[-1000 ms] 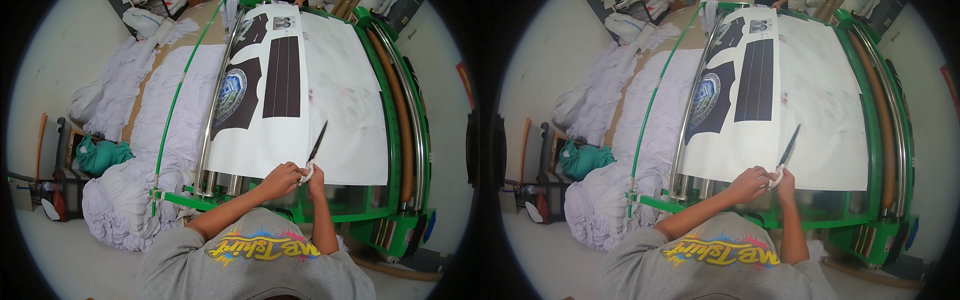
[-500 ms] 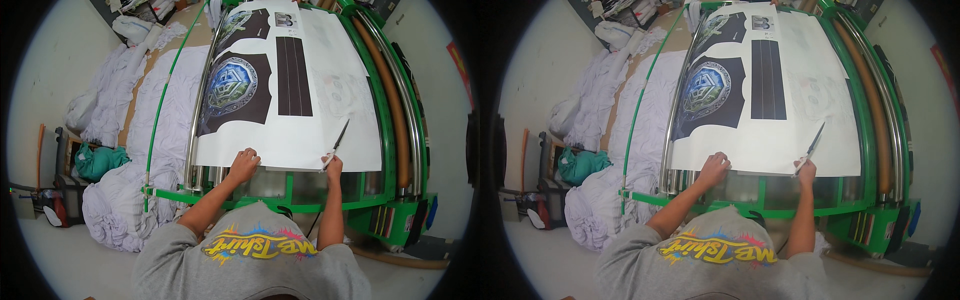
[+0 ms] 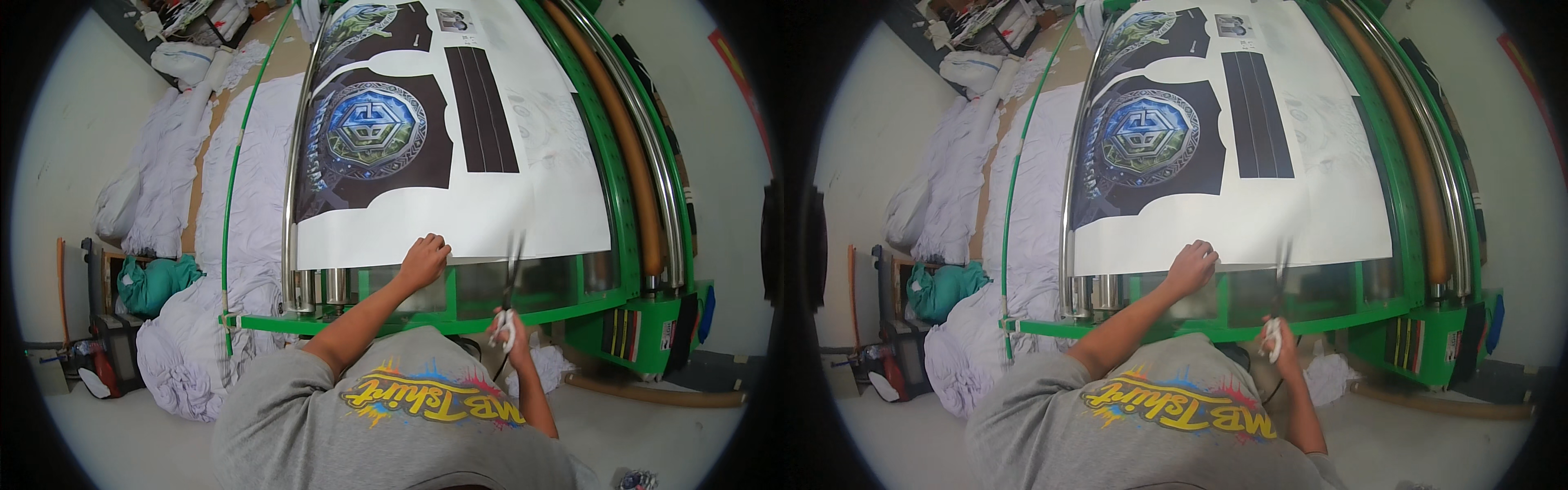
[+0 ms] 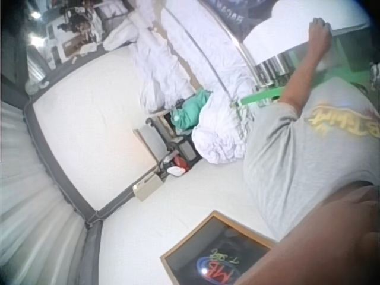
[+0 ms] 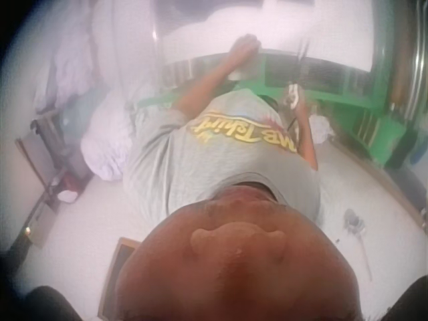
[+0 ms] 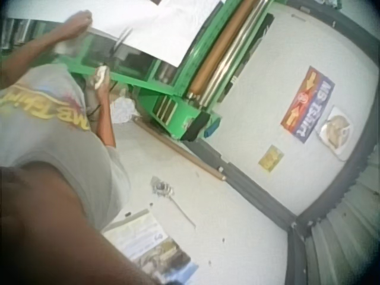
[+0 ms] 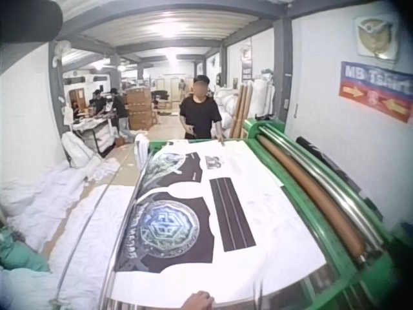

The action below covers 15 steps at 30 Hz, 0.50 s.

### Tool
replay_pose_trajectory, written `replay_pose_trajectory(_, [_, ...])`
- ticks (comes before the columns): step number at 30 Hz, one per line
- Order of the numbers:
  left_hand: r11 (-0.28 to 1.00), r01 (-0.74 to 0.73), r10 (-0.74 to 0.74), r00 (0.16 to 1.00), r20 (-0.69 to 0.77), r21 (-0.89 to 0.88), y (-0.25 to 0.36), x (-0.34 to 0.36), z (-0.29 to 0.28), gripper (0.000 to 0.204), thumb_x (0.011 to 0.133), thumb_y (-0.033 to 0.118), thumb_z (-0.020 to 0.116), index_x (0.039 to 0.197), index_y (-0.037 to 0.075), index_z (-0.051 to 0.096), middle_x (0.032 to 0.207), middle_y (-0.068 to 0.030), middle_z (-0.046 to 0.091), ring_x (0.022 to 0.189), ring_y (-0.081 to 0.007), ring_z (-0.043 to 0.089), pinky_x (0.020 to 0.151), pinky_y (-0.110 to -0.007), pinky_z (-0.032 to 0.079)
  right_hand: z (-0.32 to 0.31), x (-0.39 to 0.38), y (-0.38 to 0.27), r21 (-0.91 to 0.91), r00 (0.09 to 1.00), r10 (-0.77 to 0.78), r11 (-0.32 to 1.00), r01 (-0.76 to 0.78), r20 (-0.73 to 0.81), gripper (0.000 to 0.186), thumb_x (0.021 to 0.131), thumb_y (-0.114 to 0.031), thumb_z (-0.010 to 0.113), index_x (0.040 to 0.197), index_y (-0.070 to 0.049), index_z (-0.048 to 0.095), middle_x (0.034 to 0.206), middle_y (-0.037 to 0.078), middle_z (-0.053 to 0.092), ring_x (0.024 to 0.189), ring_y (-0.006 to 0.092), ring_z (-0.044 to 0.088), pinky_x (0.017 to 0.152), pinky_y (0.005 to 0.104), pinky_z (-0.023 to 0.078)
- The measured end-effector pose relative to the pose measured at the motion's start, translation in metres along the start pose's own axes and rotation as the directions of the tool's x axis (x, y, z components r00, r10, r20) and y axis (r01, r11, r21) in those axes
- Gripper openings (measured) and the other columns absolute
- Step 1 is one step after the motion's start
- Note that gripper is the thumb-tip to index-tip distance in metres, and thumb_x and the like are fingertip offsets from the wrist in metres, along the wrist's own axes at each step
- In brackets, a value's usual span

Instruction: The person uses scissors to cut out printed clothing designs from a large paper roll as it passes through a machine, handling several cut pieces one by one.

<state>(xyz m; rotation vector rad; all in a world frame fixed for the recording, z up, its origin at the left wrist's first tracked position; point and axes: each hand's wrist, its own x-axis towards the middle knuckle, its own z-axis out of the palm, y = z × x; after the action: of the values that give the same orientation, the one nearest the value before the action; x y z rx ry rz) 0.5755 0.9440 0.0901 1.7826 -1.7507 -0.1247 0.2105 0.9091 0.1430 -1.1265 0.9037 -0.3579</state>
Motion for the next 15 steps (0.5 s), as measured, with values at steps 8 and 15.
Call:
replay_pose_trajectory(8, [0.999, 0.000, 0.001, 1.000, 0.012, -0.049, 0.012, 0.033, 0.024, 0.020, 0.085, 0.008, 0.074, 0.104, 0.008, 0.068, 0.107, -0.0104, 0.064, 0.105, -0.0322, 0.063, 0.087, -0.047, 0.053, -0.010, -0.060, 0.043, -0.002, 0.963, 0.221, 0.975, -0.223, 0.157, 0.037, 0.103, -0.023, 0.077, 0.132, -0.004, 0.065, 0.101, 0.001, 0.066, 0.090, 0.0128, 0.066, 0.083, 0.0311, 0.054])
replay_pose_trajectory(15, [0.998, 0.058, -0.057, 0.998, 0.017, -0.027, 0.027, 0.041, 0.038, 0.024, 0.084, 0.008, 0.075, 0.107, 0.008, 0.068, 0.108, -0.0109, 0.064, 0.106, -0.0326, 0.063, 0.085, -0.046, 0.053, 0.001, -0.001, -0.001, -0.009, 0.952, 0.293, 0.956, -0.293, 0.088, 0.030, 0.107, -0.032, 0.077, 0.120, -0.007, 0.066, 0.091, -0.002, 0.064, 0.074, 0.0090, 0.065, 0.066, 0.0271, 0.052])
